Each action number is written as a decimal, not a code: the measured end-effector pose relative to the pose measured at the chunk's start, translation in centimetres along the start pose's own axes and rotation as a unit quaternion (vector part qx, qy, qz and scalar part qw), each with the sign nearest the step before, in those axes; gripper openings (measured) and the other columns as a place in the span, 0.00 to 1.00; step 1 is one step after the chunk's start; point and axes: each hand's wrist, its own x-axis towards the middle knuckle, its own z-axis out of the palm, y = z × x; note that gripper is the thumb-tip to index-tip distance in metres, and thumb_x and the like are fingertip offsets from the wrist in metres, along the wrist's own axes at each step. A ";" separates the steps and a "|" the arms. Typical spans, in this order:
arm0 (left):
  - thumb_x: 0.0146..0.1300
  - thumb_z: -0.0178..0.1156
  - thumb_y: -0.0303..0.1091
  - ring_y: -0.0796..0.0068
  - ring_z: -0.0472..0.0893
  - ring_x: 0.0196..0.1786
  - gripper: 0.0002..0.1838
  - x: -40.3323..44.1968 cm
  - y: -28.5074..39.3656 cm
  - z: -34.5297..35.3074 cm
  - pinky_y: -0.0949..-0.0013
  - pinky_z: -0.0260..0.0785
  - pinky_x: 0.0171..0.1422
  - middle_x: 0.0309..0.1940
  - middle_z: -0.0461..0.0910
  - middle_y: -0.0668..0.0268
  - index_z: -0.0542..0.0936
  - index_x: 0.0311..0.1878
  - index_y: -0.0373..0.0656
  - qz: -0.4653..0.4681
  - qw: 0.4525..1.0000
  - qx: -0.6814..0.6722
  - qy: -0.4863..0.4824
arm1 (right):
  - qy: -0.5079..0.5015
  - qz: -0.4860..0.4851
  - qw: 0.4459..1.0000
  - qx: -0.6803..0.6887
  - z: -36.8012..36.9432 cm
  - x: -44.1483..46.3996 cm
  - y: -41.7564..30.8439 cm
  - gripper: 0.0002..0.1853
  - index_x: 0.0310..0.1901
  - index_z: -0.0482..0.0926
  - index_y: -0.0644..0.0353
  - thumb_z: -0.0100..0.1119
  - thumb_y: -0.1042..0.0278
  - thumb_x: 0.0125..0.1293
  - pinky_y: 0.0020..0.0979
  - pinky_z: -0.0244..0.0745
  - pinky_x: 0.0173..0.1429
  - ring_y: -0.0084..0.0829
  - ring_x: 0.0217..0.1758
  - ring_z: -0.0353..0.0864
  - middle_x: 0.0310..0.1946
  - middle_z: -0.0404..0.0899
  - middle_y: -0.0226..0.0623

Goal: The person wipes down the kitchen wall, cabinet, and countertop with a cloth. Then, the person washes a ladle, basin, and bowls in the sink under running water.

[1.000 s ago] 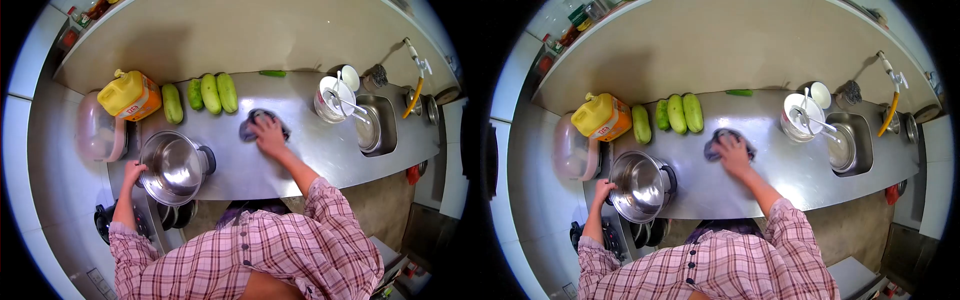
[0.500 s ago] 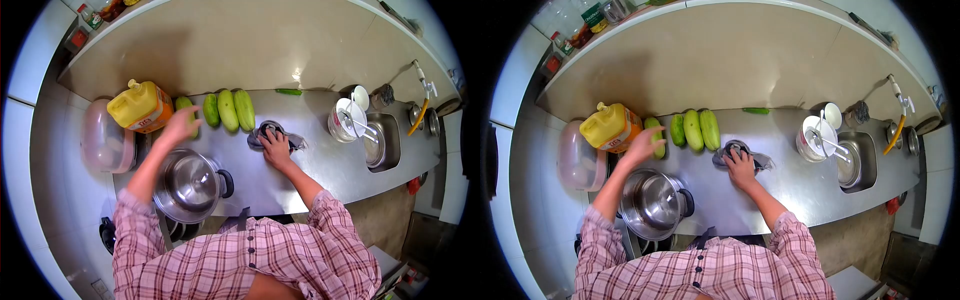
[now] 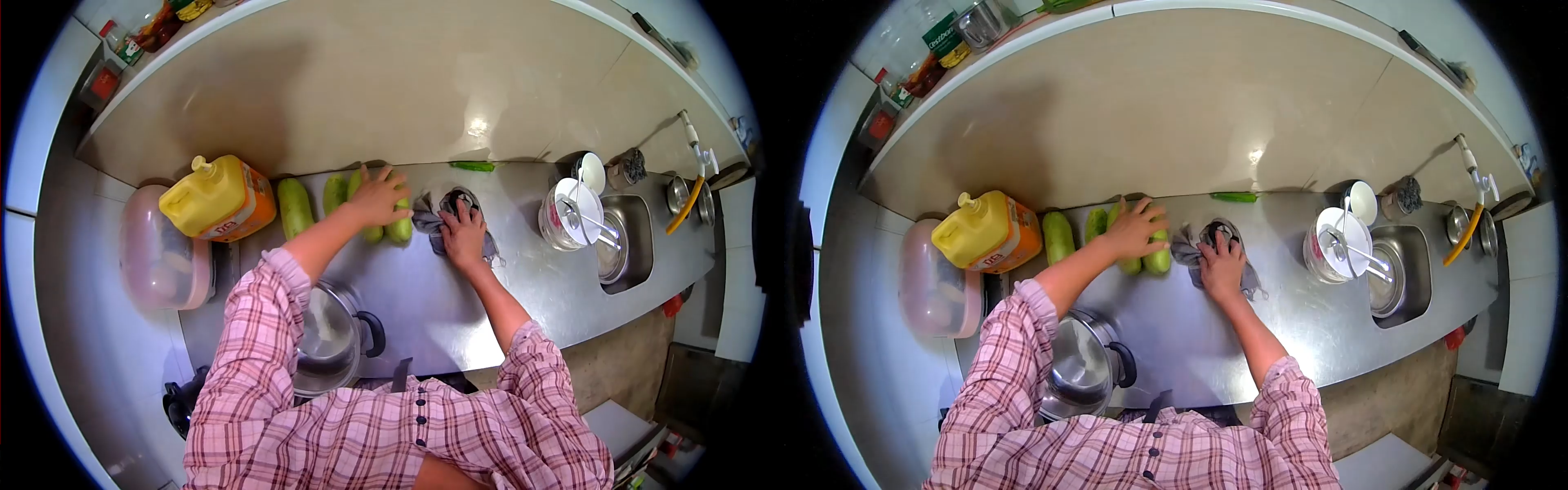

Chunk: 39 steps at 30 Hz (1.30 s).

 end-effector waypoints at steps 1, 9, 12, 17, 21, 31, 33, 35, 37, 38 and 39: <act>0.63 0.55 0.63 0.49 0.56 0.75 0.30 -0.8 -0.1 0.0 0.20 0.42 0.69 0.69 0.66 0.63 0.76 0.62 0.56 0.006 1.000 -0.004 0.003 | 0.025 0.005 1.000 0.012 0.2 0.2 0.0 0.18 0.51 0.82 0.48 0.64 0.64 0.58 0.53 0.65 0.61 0.55 0.60 0.68 0.63 0.73 0.41; 0.63 0.55 0.60 0.49 0.60 0.73 0.29 -6.7 -1.5 1.0 0.22 0.44 0.69 0.66 0.69 0.58 0.78 0.59 0.50 0.057 0.995 0.033 0.077 | 0.058 -0.046 0.986 0.151 1.7 7.2 -6.3 0.12 0.44 0.81 0.60 0.62 0.72 0.57 0.43 0.69 0.58 0.50 0.53 0.73 0.53 0.81 0.43; 0.63 0.57 0.56 0.50 0.63 0.71 0.28 -7.7 -1.1 0.9 0.36 0.56 0.69 0.64 0.70 0.54 0.78 0.58 0.45 0.077 0.991 0.076 0.080 | 0.026 -0.135 0.980 0.144 2.8 12.5 -11.8 0.13 0.44 0.82 0.57 0.56 0.72 0.57 0.46 0.67 0.61 0.49 0.55 0.73 0.53 0.81 0.41; 0.62 0.60 0.51 0.50 0.66 0.67 0.26 -7.4 -1.2 0.7 0.53 0.66 0.66 0.61 0.71 0.51 0.79 0.57 0.43 0.110 0.989 0.021 0.092 | -0.252 -0.166 0.945 0.129 5.1 16.9 -14.0 0.21 0.53 0.84 0.42 0.52 0.67 0.60 0.48 0.60 0.70 0.42 0.61 0.73 0.55 0.81 0.37; 0.62 0.58 0.57 0.46 0.64 0.70 0.30 -7.1 -0.7 1.0 0.50 0.64 0.68 0.65 0.68 0.49 0.77 0.59 0.42 0.110 0.992 0.031 0.048 | -0.214 -0.184 0.949 0.142 8.3 15.6 -10.3 0.21 0.55 0.84 0.38 0.52 0.66 0.61 0.46 0.61 0.69 0.38 0.62 0.73 0.55 0.82 0.32; 0.58 0.55 0.70 0.40 0.52 0.77 0.44 -6.7 -0.1 1.4 0.42 0.52 0.76 0.73 0.59 0.50 0.72 0.66 0.43 0.044 0.997 0.055 0.011 | -0.017 -0.055 0.998 0.000 0.2 2.8 0.2 0.29 0.60 0.77 0.40 0.60 0.70 0.53 0.47 0.64 0.60 0.47 0.59 0.70 0.62 0.76 0.31; 0.58 0.56 0.69 0.40 0.50 0.78 0.44 -5.9 -0.4 1.7 0.41 0.50 0.76 0.74 0.58 0.52 0.72 0.67 0.43 0.035 0.998 0.051 0.019 | -0.030 -0.049 0.998 -0.013 -1.6 -1.4 -0.4 0.29 0.60 0.77 0.41 0.61 0.71 0.52 0.49 0.63 0.59 0.50 0.59 0.69 0.62 0.74 0.32; 0.58 0.57 0.68 0.41 0.48 0.78 0.43 -5.1 -0.6 1.4 0.41 0.49 0.77 0.75 0.57 0.53 0.71 0.68 0.44 0.008 0.999 0.037 0.016 | -0.060 -0.049 0.997 0.015 -3.1 -6.0 -1.6 0.31 0.60 0.77 0.43 0.63 0.72 0.50 0.49 0.63 0.59 0.51 0.59 0.69 0.62 0.73 0.33; 0.58 0.58 0.67 0.42 0.47 0.79 0.43 -3.8 -1.5 1.2 0.41 0.47 0.78 0.76 0.55 0.54 0.70 0.69 0.44 -0.014 0.999 0.029 0.019 | -0.083 -0.085 0.992 0.043 -3.8 -10.5 -3.4 0.28 0.58 0.79 0.44 0.64 0.72 0.51 0.49 0.63 0.59 0.51 0.58 0.69 0.61 0.74 0.34; 0.58 0.59 0.66 0.44 0.46 0.79 0.43 -3.1 -2.2 1.2 0.41 0.47 0.78 0.76 0.54 0.54 0.69 0.69 0.44 -0.024 0.999 0.026 0.023 | -0.083 -0.109 0.989 0.061 -4.0 -11.6 -4.3 0.27 0.57 0.79 0.45 0.63 0.72 0.51 0.48 0.64 0.59 0.51 0.57 0.70 0.60 0.75 0.34; 0.58 0.59 0.65 0.45 0.45 0.79 0.43 -2.6 -2.8 1.1 0.42 0.46 0.79 0.77 0.53 0.55 0.69 0.69 0.44 -0.034 0.999 0.024 0.028 | -0.088 -0.115 0.986 0.080 -4.0 -11.5 -4.7 0.26 0.57 0.80 0.45 0.63 0.72 0.52 0.48 0.64 0.59 0.51 0.57 0.70 0.60 0.75 0.35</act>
